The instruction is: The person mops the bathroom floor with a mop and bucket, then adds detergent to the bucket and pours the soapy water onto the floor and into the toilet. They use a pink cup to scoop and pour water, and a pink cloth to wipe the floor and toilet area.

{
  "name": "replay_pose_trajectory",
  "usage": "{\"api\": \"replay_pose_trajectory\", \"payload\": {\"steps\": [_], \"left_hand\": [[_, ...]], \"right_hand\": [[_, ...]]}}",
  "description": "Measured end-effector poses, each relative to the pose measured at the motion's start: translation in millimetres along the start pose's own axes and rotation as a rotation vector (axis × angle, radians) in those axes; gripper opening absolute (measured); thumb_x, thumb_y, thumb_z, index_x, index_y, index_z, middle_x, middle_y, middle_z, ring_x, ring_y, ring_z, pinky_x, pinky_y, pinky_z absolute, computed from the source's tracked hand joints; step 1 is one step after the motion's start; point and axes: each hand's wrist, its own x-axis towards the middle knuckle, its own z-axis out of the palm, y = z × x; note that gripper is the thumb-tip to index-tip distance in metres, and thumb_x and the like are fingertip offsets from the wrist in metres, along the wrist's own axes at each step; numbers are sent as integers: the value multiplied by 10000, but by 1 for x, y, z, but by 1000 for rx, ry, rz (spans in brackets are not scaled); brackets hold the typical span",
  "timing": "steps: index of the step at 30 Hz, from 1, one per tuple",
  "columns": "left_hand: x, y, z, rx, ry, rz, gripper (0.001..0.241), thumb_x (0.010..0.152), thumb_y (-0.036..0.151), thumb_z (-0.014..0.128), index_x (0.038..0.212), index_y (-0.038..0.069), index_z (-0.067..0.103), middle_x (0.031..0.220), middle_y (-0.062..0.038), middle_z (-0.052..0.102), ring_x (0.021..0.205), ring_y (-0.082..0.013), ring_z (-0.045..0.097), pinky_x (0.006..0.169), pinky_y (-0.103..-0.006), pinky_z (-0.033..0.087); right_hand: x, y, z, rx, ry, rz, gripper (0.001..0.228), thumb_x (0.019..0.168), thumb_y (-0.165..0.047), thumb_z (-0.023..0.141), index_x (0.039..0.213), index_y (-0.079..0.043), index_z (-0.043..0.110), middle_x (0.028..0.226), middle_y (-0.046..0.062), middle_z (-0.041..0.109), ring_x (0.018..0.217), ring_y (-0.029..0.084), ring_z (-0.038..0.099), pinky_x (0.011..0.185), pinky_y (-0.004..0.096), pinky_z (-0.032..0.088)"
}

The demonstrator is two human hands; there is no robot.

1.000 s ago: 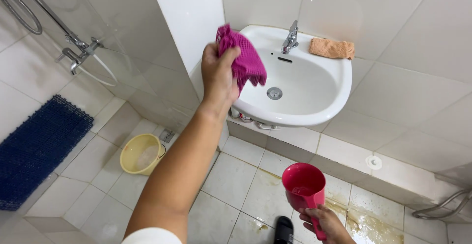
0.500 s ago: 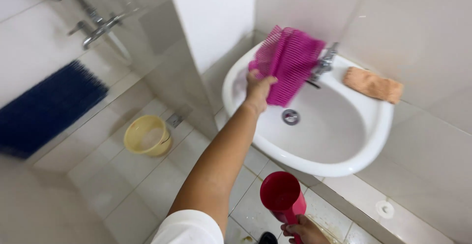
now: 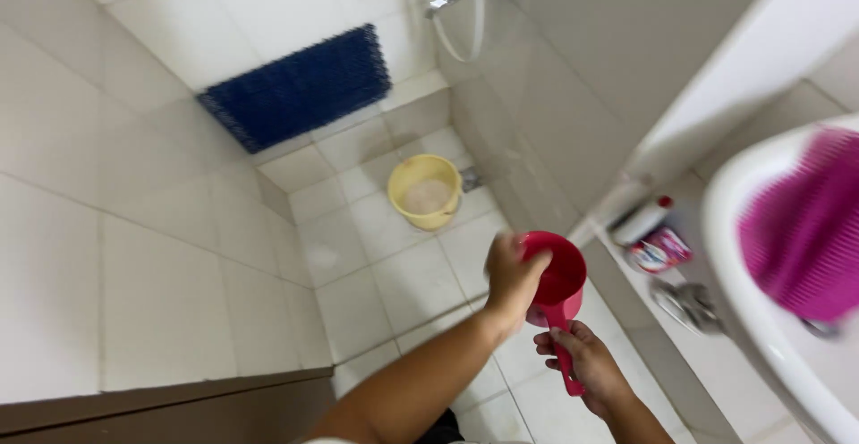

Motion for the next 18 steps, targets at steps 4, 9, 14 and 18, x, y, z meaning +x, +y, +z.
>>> {"api": "replay_pose_trajectory", "payload": {"steps": [4, 9, 14, 18], "left_hand": [[6, 7, -106, 64, 15, -803, 291, 945, 410, 692, 1035, 134, 669, 901, -29, 629, 869, -213, 521, 750, -415, 394], [81, -14, -200, -370, -95, -881, 301, 1022, 441, 678, 989, 142, 655, 840, -10, 650, 768, -179, 588, 707, -381, 501], [124, 44, -252, -381, -59, -686, 67, 1000, 233, 598, 1034, 194, 555, 762, 22, 576, 736, -153, 617, 648, -360, 526], [149, 37, -272, -288, 171, -694, 153, 1003, 269, 628, 1092, 178, 543, 761, 3, 569, 654, -138, 529, 575, -312, 476]], "right_hand": [[60, -29, 111, -9, -43, -117, 295, 990, -209, 544, 1213, -18, 571, 993, 135, 726, 901, 233, 675, 791, 363, 542], [127, -55, 198, -377, -124, -222, 288, 949, -234, 604, 1136, -19, 646, 904, 94, 712, 796, 181, 645, 727, 337, 544], [191, -189, 225, -927, -2, -545, 307, 914, -340, 718, 1000, -46, 742, 822, 104, 737, 754, 202, 672, 726, 353, 549], [260, -339, 253, -1139, 324, -1010, 447, 950, -273, 692, 1328, -43, 630, 1237, 220, 588, 984, 353, 642, 868, 432, 536]]}}
